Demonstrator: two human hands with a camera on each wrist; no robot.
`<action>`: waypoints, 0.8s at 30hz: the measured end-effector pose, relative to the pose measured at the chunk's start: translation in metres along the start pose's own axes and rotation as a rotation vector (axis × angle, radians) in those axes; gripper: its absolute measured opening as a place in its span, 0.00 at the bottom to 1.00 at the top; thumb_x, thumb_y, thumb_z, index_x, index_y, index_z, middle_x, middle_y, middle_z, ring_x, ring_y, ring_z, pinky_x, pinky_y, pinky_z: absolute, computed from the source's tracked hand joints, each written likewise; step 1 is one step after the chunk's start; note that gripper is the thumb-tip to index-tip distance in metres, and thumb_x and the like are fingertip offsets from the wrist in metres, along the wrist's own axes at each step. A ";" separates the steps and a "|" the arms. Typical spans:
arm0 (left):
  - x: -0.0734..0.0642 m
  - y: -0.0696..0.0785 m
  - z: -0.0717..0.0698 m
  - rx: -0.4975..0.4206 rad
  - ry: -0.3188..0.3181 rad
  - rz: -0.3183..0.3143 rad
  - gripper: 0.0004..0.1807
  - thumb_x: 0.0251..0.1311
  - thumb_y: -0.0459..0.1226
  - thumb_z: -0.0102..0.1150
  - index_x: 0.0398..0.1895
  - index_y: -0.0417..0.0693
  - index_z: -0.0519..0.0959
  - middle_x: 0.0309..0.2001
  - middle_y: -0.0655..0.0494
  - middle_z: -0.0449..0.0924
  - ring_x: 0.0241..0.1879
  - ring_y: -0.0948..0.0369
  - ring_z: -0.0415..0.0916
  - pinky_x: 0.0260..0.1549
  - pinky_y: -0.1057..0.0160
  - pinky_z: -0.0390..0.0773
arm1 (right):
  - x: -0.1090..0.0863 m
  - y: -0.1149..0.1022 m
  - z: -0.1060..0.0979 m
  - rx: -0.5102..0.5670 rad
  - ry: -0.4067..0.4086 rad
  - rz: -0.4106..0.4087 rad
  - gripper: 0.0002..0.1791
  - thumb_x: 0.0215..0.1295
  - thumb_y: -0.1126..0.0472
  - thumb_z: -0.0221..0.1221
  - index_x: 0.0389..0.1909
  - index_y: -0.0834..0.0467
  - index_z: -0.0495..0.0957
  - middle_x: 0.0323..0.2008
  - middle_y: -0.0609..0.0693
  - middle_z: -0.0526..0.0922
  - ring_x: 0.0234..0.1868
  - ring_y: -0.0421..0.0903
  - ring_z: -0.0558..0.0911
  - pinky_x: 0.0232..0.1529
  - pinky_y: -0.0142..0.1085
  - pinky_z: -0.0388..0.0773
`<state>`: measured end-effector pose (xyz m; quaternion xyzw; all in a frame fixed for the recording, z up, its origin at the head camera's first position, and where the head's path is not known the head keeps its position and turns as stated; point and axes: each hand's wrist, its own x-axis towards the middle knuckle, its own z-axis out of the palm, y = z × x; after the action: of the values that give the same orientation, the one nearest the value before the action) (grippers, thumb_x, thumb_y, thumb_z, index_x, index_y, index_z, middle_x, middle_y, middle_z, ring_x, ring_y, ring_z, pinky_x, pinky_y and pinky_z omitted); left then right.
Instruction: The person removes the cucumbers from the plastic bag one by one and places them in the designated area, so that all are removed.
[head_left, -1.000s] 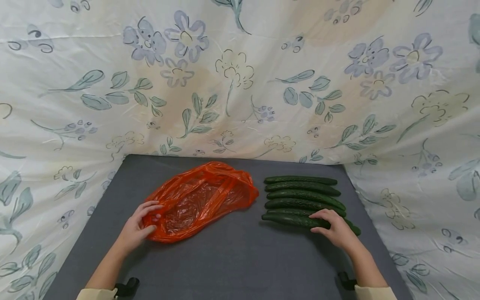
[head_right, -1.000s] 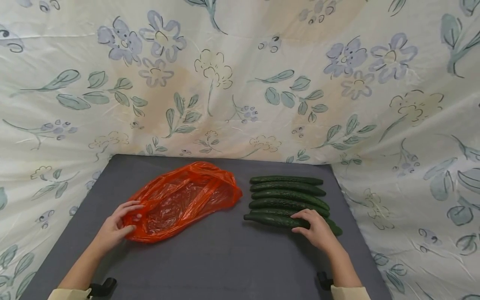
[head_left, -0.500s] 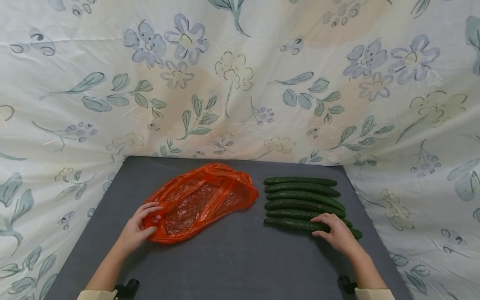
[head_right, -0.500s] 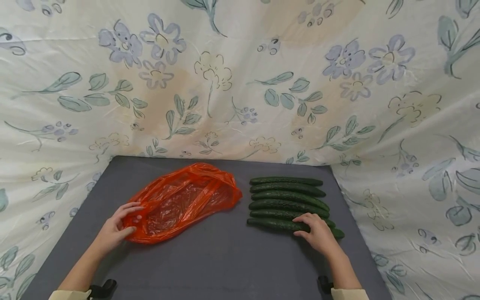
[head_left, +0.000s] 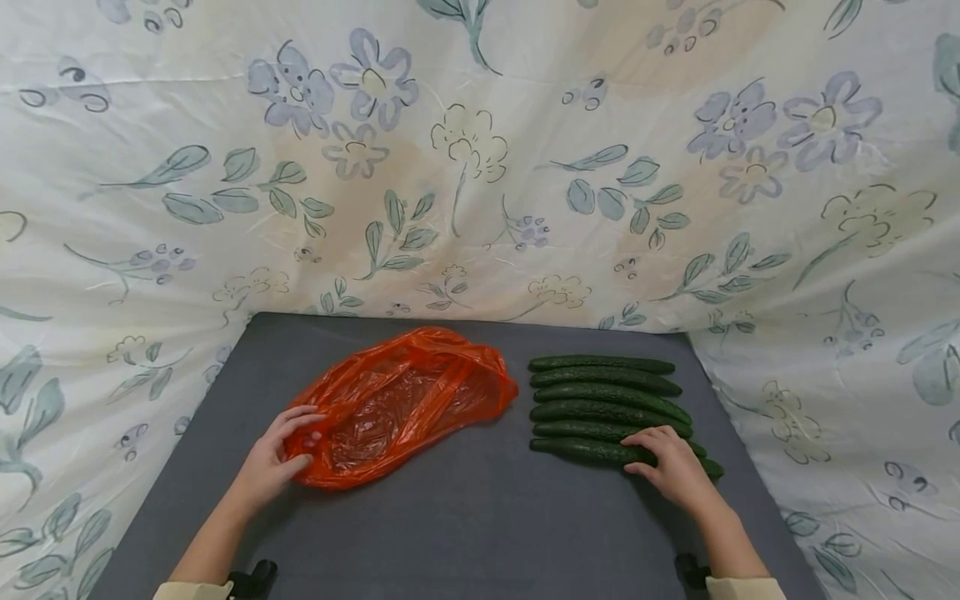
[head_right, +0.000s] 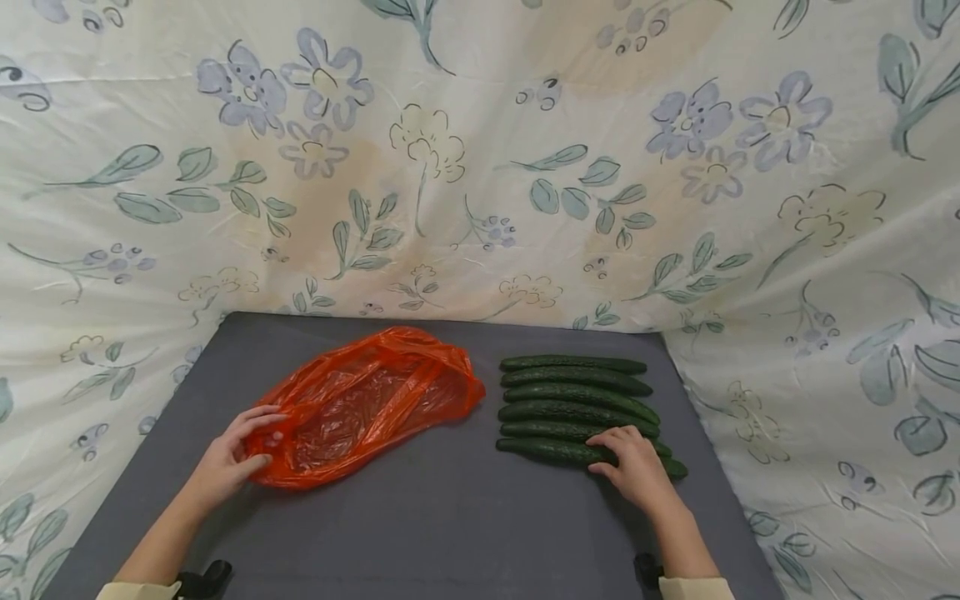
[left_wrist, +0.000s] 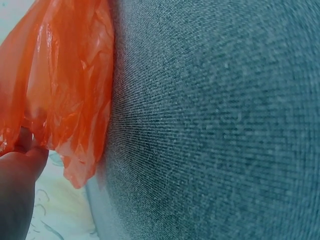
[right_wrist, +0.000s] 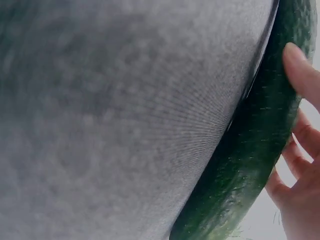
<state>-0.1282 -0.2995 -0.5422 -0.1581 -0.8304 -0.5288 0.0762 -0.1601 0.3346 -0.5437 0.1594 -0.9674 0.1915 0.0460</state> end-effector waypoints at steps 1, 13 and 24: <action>0.000 0.000 0.000 -0.001 0.001 0.002 0.28 0.56 0.17 0.57 0.62 0.33 0.73 0.67 0.39 0.61 0.51 0.70 0.75 0.47 0.77 0.78 | 0.001 0.000 0.000 -0.006 0.000 -0.005 0.20 0.53 0.60 0.74 0.49 0.52 0.84 0.47 0.49 0.84 0.53 0.56 0.77 0.53 0.61 0.73; -0.003 0.005 0.003 0.006 0.018 0.025 0.27 0.56 0.17 0.58 0.62 0.32 0.74 0.66 0.40 0.62 0.51 0.69 0.75 0.46 0.76 0.78 | 0.001 -0.003 0.004 0.003 0.043 -0.057 0.21 0.51 0.63 0.75 0.48 0.52 0.85 0.46 0.48 0.80 0.48 0.54 0.77 0.46 0.58 0.73; 0.000 0.002 0.005 0.049 0.018 0.003 0.27 0.57 0.19 0.59 0.62 0.35 0.75 0.67 0.40 0.62 0.56 0.74 0.70 0.49 0.79 0.75 | -0.001 -0.003 -0.005 0.044 0.027 -0.040 0.22 0.51 0.65 0.74 0.49 0.53 0.84 0.48 0.49 0.82 0.51 0.55 0.77 0.49 0.60 0.74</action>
<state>-0.1273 -0.2943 -0.5424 -0.1526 -0.8422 -0.5095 0.0884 -0.1582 0.3342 -0.5382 0.1771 -0.9589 0.2137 0.0592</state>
